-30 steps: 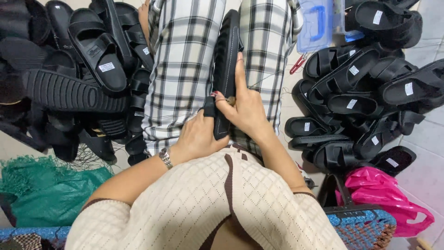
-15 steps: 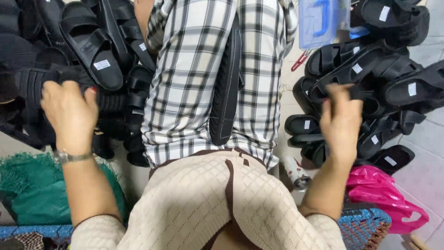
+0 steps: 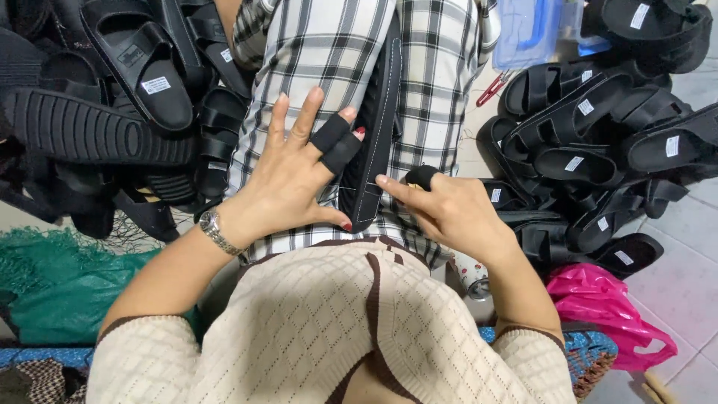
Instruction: Hand-sewing the sole of a black sandal while sitting on the floor among many other shoes.
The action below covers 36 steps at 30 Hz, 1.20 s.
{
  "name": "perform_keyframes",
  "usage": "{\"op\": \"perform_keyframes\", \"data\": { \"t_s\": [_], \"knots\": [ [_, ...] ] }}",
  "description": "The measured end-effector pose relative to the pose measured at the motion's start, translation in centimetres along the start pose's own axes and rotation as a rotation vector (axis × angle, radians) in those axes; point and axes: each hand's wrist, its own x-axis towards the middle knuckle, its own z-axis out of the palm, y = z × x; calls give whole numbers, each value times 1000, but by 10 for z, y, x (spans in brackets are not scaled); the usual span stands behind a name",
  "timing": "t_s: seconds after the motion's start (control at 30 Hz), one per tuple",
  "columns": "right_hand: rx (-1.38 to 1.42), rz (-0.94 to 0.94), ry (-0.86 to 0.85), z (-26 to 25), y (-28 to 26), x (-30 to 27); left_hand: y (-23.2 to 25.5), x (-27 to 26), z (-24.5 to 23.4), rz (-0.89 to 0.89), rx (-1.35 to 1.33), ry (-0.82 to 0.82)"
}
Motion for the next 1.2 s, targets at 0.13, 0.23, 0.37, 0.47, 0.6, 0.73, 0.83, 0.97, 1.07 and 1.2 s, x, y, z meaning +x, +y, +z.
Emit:
{"op": "perform_keyframes", "data": {
  "t_s": [0.13, 0.23, 0.37, 0.47, 0.6, 0.73, 0.83, 0.97, 1.07, 1.2],
  "knots": [
    [-71, -22, 3, 1, 4, 3, -1, 2, 2, 34, -58, 81],
    [-126, -24, -5, -9, 0, 4, 0, 4, 9, 53, -70, 138],
    [-208, 57, -116, -28, -8, 1, 8, 16, 27, 98, 31, 325],
    [-186, 69, -120, -20, -8, 1, 6, 14, 33, 92, 131, 365],
    [-145, 79, -169, -13, -7, 4, 1, 13, 34, 76, 194, 379],
    [-111, 43, -97, -10, -9, 12, -3, 14, 32, 102, 150, 369],
    [-100, 20, -74, -13, -15, 25, -4, 15, 33, 110, 156, 370],
    [49, -25, 128, -5, -15, 20, -3, 0, 50, 16, 67, 300],
    [-239, 30, 149, -12, -30, 16, 12, -20, 52, -95, -76, 684],
    [-278, 72, 21, 26, -20, 8, 32, -31, 22, -155, -1006, 514]
  ]
}}
